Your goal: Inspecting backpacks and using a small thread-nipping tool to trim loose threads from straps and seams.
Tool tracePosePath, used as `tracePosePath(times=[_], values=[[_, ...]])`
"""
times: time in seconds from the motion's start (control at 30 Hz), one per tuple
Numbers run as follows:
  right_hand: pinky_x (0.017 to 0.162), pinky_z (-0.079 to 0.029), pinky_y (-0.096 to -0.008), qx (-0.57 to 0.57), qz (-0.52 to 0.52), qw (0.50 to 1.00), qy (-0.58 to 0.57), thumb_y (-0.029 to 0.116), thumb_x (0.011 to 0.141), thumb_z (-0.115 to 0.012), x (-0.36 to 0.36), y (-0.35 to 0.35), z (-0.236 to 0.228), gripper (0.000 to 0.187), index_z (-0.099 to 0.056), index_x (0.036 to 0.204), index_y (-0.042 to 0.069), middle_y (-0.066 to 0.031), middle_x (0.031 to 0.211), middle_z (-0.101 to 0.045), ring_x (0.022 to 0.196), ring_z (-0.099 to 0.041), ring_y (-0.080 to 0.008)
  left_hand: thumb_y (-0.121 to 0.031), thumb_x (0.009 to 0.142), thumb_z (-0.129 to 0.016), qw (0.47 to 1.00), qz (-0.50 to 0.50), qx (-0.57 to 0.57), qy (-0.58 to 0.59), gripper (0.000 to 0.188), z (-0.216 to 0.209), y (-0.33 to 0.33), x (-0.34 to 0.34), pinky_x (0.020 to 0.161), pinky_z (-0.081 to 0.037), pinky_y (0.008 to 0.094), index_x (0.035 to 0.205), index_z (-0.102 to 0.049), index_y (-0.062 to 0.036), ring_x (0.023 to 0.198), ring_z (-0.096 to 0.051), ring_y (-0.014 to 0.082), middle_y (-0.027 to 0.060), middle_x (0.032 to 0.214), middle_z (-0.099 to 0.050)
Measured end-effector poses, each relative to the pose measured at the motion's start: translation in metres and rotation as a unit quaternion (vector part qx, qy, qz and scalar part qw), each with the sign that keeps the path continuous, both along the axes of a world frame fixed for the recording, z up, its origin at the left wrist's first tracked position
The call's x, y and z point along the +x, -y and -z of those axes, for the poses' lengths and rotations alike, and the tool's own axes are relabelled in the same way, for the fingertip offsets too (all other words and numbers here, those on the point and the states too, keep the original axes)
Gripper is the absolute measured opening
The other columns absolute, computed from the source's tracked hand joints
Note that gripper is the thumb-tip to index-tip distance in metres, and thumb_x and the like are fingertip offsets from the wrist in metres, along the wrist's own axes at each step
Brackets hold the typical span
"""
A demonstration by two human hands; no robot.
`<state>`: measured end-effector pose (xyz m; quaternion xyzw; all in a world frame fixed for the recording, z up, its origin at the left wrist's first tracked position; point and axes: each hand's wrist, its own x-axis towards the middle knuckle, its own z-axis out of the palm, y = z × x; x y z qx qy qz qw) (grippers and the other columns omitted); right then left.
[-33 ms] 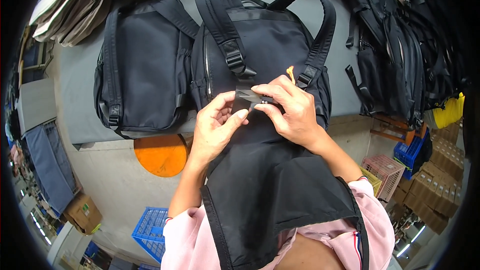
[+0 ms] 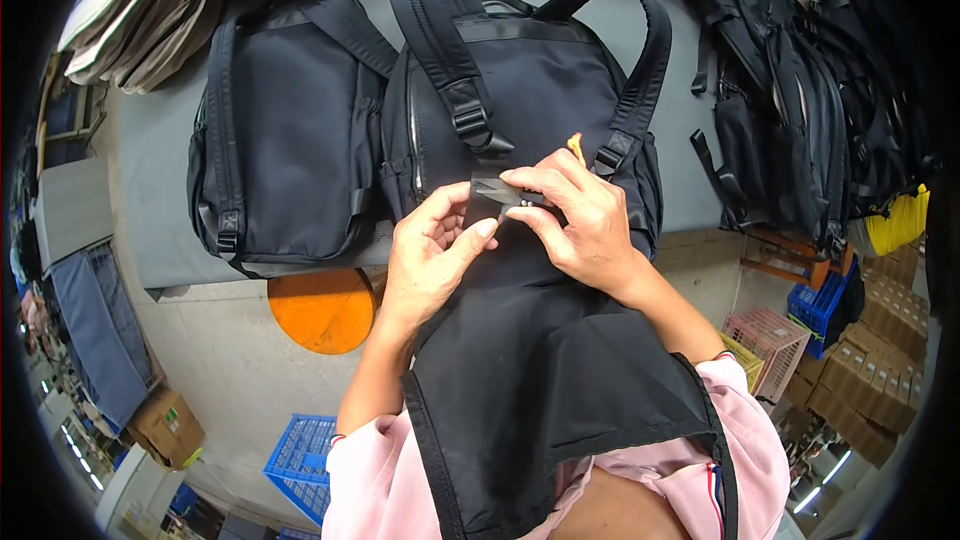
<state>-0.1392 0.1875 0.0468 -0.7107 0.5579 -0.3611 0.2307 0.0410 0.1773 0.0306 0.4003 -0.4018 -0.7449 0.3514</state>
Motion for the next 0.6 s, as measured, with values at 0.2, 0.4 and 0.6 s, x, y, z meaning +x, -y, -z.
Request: tracePosePath(times=[0.2,0.4,0.6], values=[[0.053,-0.046,-0.0320,-0.010,0.003,1.000,-0.026,0.009,0.071,-0.070,0.000,0.002,0.008,0.025,-0.064,0.095,0.008,-0.0047,0.078,-0.058,0.061,-0.060,-0.0221,-0.002,0.085,-0.062,1.000,0.005,-0.007,0.026,0.030,-0.002,0.002,-0.001,0.071,-0.051,0.0231,0.113,-0.055,0.0035,0.082,-0.058,0.0082,0.0059,0.097,-0.062],[0.055,-0.047,-0.0317,-0.009,0.030,0.998,0.053,0.005,0.072,-0.068,0.001,-0.002,0.005,0.023,-0.064,0.094,0.007,-0.0059,0.079,-0.059,0.062,-0.060,-0.0225,-0.001,0.085,-0.063,1.000,0.005,-0.006,0.025,0.031,0.001,0.002,-0.001,0.073,-0.051,0.0224,0.114,-0.055,0.0035,0.083,-0.060,0.0099,0.0077,0.096,-0.063],[0.072,-0.043,-0.0295,0.158,-0.005,0.961,0.229,-0.003,0.072,-0.063,-0.009,-0.003,-0.007,0.034,-0.060,0.105,0.004,-0.0074,0.086,-0.053,0.076,-0.055,-0.0192,-0.005,0.083,-0.065,0.997,0.023,-0.037,0.065,0.030,0.004,0.004,0.005,0.077,-0.048,0.0237,0.111,-0.057,0.0040,0.085,-0.058,0.0110,0.0064,0.097,-0.061]])
